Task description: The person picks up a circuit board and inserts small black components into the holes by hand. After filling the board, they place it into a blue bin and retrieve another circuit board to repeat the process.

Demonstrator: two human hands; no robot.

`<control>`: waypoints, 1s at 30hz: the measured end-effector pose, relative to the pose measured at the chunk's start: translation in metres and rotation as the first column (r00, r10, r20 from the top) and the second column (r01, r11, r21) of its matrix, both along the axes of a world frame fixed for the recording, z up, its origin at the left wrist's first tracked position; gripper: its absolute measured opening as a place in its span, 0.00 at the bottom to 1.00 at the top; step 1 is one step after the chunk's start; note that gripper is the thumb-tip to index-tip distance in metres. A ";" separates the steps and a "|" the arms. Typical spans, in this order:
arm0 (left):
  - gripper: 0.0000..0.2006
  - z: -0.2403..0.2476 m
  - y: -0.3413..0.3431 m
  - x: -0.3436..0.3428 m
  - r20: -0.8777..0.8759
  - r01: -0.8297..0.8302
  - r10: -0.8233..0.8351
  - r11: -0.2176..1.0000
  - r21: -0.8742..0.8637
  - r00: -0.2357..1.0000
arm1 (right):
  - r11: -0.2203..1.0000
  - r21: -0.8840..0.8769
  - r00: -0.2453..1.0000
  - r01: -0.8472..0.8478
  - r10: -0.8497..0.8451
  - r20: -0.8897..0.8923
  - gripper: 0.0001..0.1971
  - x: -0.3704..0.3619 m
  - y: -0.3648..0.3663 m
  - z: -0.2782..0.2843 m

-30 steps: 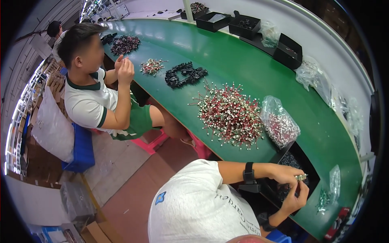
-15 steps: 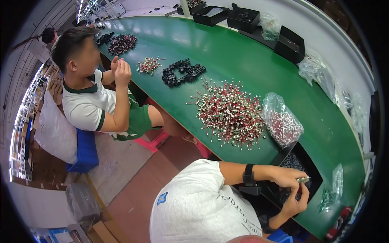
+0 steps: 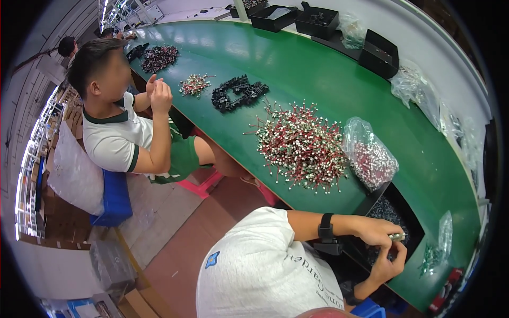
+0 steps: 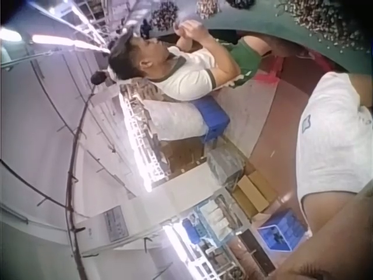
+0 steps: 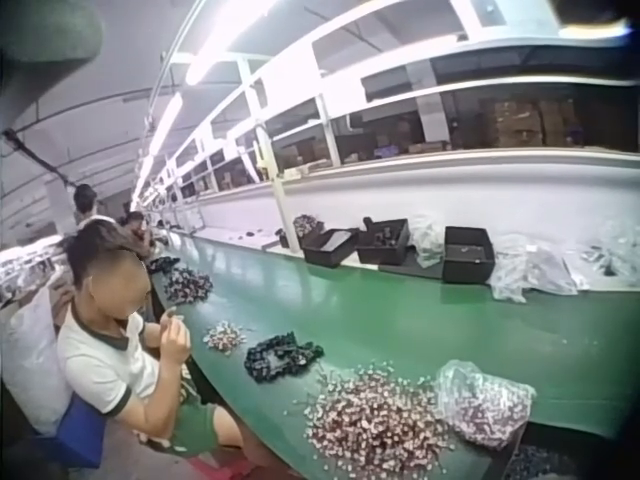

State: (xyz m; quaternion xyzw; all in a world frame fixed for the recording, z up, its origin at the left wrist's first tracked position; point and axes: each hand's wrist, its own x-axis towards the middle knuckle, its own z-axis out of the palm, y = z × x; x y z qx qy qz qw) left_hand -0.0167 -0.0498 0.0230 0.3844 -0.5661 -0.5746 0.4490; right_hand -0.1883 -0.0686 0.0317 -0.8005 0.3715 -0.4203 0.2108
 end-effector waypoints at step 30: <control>0.28 0.004 0.006 0.000 -0.201 0.028 -0.006 0.994 0.104 0.980 | 0.998 -0.063 1.000 -0.003 0.003 0.007 0.08 -0.001 0.003 -0.002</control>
